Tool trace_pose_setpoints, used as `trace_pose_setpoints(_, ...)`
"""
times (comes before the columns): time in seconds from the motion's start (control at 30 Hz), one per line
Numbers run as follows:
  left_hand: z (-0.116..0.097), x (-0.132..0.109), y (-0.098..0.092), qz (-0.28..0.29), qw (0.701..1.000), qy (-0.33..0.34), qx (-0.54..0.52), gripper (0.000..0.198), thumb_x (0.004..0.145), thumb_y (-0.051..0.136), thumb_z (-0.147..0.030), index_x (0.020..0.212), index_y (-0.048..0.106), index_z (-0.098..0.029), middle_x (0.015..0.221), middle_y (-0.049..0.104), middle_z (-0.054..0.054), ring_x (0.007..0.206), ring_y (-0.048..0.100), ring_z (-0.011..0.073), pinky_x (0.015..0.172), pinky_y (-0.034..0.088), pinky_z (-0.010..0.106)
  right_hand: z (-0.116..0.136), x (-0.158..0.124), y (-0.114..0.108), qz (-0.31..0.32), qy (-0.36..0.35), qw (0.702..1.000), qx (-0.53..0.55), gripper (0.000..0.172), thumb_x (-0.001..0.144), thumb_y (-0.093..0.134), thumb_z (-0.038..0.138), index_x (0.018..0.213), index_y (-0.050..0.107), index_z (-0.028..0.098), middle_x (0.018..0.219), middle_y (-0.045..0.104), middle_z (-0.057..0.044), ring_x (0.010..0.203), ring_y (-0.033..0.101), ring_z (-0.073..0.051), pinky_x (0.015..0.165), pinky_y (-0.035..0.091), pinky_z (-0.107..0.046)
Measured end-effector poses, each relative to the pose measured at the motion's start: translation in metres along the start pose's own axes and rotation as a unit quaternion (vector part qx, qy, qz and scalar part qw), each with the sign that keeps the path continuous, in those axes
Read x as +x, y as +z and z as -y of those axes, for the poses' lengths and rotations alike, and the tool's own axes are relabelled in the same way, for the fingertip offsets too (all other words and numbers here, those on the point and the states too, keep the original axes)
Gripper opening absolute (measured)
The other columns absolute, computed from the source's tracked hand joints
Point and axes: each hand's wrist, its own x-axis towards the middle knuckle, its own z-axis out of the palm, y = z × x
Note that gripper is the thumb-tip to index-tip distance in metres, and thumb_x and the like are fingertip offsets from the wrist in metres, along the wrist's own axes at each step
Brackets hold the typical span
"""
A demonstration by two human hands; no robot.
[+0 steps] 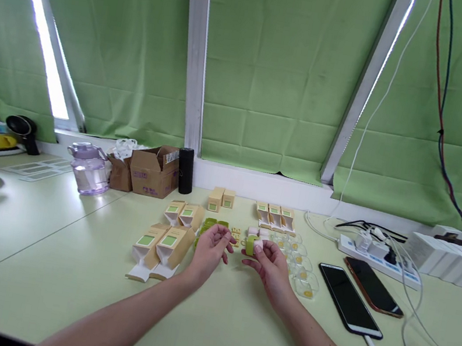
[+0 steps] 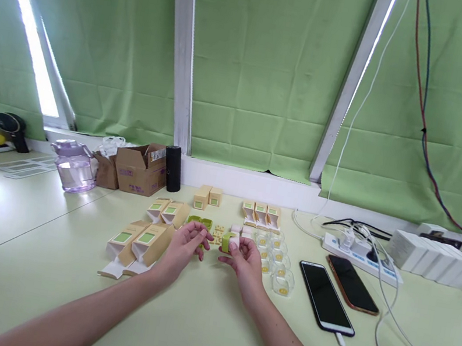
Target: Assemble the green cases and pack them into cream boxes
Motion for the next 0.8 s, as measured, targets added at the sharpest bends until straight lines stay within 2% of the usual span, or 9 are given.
trace_pose_setpoints(0.13,0.004,-0.001,0.001,0.019,1.000,0.011,0.020,0.047,0.079,0.081,-0.058,0.093,0.059,-0.018,0.088,0.070,0.007,0.070,0.065,0.0166,0.045,0.052,0.022,-0.001,0.000,-0.001,0.006,-0.027,0.999,-0.041,0.057,0.069,0.093,0.059,0.100,0.063,0.022,0.101,0.073,-0.006,0.091,0.074,-0.026,0.078,0.066,-0.045)
trace_pose_setpoints(0.27,0.004,-0.005,0.002,0.037,0.998,0.021,0.040,0.042,0.082,0.080,-0.052,0.099,0.062,-0.018,0.096,0.070,0.009,0.077,0.068,0.0181,0.048,0.054,0.021,-0.003,0.001,-0.001,0.017,-0.063,0.994,-0.088,0.053,0.072,0.091,0.056,0.100,0.061,0.023,0.098,0.070,-0.004,0.083,0.069,-0.021,0.069,0.065,-0.038)
trace_pose_setpoints(0.4,0.002,-0.009,0.004,0.052,0.997,0.026,0.050,0.040,0.082,0.081,-0.048,0.104,0.065,-0.018,0.105,0.071,0.012,0.084,0.068,0.0199,0.052,0.056,0.022,-0.007,0.000,0.000,0.024,-0.098,0.985,-0.139,0.047,0.077,0.087,0.054,0.103,0.061,0.024,0.098,0.070,-0.005,0.085,0.068,-0.021,0.064,0.062,-0.033)
trace_pose_setpoints(0.53,0.003,-0.011,0.006,0.068,0.996,0.022,0.060,0.043,0.080,0.083,-0.049,0.107,0.068,-0.018,0.109,0.069,0.013,0.094,0.068,0.0238,0.055,0.059,0.025,-0.008,-0.004,0.001,0.026,-0.134,0.973,-0.188,0.043,0.082,0.082,0.045,0.112,0.060,0.025,0.107,0.071,-0.007,0.094,0.070,-0.023,0.071,0.062,-0.033)
trace_pose_setpoints(0.67,0.005,-0.013,0.006,0.092,0.994,0.023,0.057,0.042,0.084,0.081,-0.047,0.111,0.067,-0.018,0.112,0.068,0.013,0.098,0.069,0.0250,0.061,0.063,0.027,-0.007,-0.006,0.003,0.029,-0.164,0.961,-0.219,0.041,0.085,0.077,0.036,0.118,0.057,0.026,0.116,0.069,-0.008,0.102,0.070,-0.023,0.080,0.063,-0.036)
trace_pose_setpoints(0.8,0.004,-0.014,0.007,0.097,0.994,0.019,0.041,0.042,0.083,0.082,-0.046,0.112,0.067,-0.019,0.113,0.069,0.014,0.102,0.070,0.0271,0.063,0.064,0.030,-0.007,-0.008,0.001,0.040,-0.190,0.948,-0.252,0.038,0.089,0.074,0.033,0.122,0.056,0.026,0.120,0.069,-0.009,0.103,0.071,-0.023,0.081,0.064,-0.037)
